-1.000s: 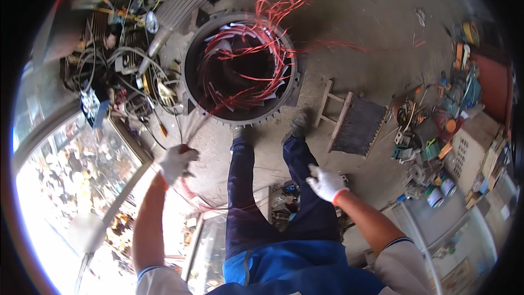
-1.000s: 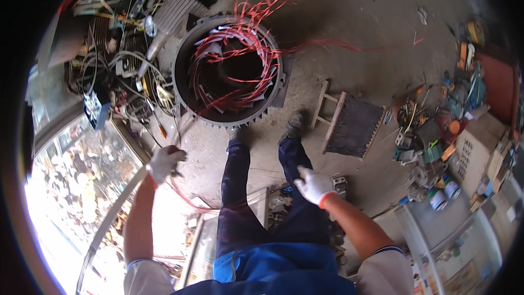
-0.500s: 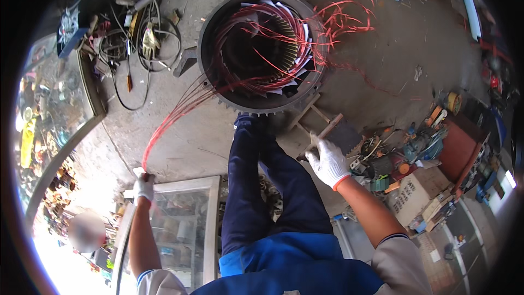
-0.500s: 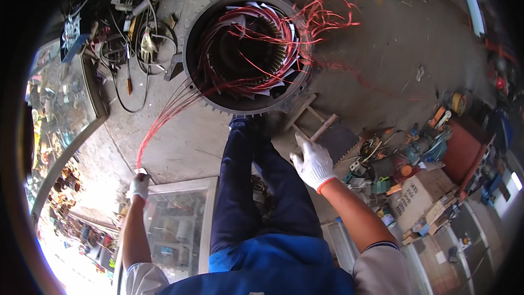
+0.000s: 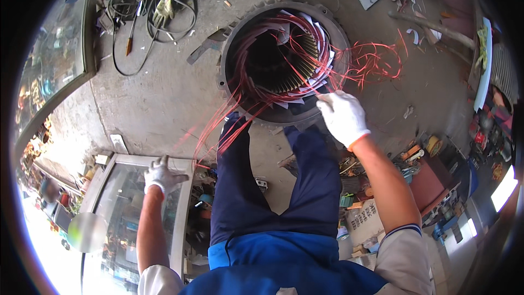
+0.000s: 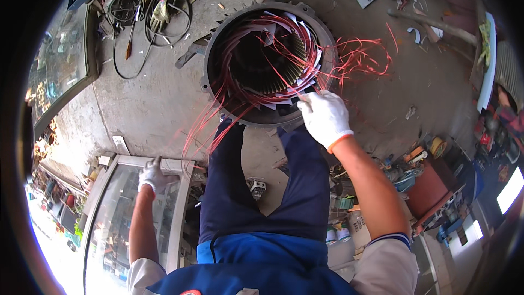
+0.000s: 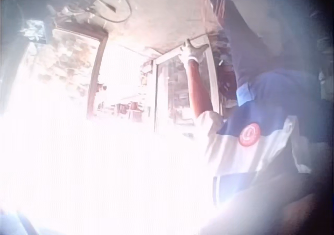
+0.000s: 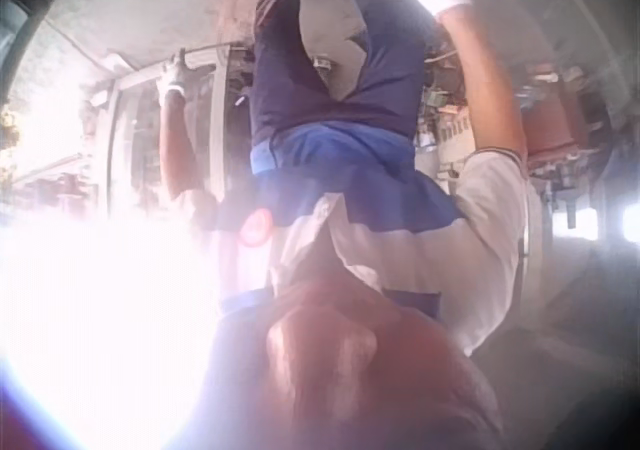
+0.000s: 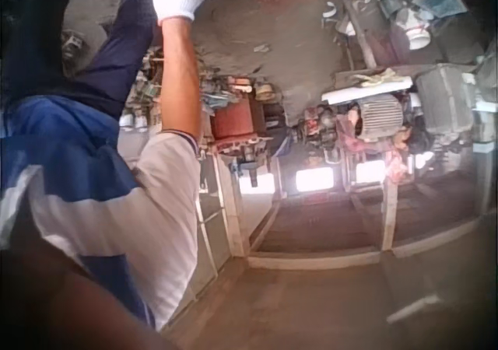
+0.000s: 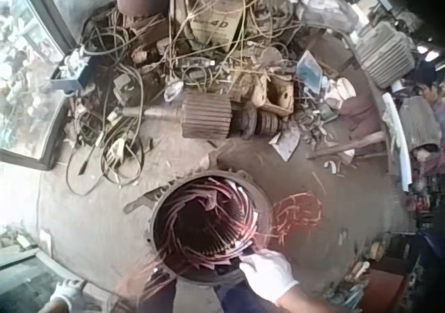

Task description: The person pulls red copper wires out of an electric motor stator by hand while wearing gloves.

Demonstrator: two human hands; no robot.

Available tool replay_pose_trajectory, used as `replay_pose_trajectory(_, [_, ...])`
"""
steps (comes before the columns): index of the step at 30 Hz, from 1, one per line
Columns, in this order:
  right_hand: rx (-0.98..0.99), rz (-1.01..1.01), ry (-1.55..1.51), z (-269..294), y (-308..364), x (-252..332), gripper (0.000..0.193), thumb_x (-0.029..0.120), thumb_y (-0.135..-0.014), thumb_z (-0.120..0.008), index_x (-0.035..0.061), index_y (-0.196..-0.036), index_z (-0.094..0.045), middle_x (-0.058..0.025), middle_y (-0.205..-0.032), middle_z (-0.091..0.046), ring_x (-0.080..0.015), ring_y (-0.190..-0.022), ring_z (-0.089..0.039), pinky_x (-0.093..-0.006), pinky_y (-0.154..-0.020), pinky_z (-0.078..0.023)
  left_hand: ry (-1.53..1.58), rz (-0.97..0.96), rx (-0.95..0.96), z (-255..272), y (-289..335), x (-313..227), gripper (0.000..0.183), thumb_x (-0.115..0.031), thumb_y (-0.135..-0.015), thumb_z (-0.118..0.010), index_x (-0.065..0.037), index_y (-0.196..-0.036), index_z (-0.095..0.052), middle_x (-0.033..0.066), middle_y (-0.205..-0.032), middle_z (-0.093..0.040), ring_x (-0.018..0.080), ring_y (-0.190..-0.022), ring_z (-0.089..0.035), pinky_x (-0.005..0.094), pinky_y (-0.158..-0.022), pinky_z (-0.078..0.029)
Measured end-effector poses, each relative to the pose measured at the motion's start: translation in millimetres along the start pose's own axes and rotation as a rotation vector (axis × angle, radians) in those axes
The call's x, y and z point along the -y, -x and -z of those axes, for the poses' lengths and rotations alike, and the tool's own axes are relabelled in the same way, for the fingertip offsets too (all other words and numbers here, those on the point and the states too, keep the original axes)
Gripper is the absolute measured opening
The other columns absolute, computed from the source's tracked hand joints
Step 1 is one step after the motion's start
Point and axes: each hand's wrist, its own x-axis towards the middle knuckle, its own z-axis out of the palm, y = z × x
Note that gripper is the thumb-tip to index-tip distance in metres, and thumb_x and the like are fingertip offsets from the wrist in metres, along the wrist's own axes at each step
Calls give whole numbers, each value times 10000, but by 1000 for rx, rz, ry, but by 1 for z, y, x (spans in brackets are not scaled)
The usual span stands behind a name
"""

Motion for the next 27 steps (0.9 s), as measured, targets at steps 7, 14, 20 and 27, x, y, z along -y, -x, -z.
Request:
replay_pose_trajectory(7, [43, -104, -408, 68, -76, -65, 244, 240, -1036, -736, 51, -1178, -796, -162, -1019, -821, -311, -896, -799, -401, -822, -616, 327, -85, -835, 40, 54, -74, 572, -406, -953, -796, -137, -1442, -671, 186, -1382, -688, 388, -1313, -632, 508, -1098, -501])
replay_pose_trajectory(14, [158, -19, -379, 64, -211, -132, 309, 313, -1068, -692, 60, -1211, -798, -97, -967, -798, -184, -829, -740, -342, -772, -577, 624, -613, -695, 82, 84, -375, 465, -101, -897, -759, -110, -1359, -706, 161, -1334, -693, 382, -1252, -656, 498, -1072, -513])
replay_pose_trajectory(20, [306, -29, -531, 83, -203, -142, 329, 319, -1048, -742, 36, -1211, -788, -51, -859, -775, -106, -782, -700, -297, -789, -559, 163, -533, -665, 72, 6, -464, 278, -160, -884, -664, -102, -1128, -784, 177, -1449, -660, 399, -1389, -572, 505, -1132, -478])
replay_pose_trajectory(27, [-19, 524, -96, 119, -87, -119, 465, 198, -948, -795, 79, -1384, -686, -137, -1067, -754, -344, -967, -707, -480, -917, -553, 2, -713, -707, 55, 92, -416, 201, -186, -890, -644, -93, -966, -806, 159, -1289, -691, 360, -1313, -608, 500, -1119, -461])
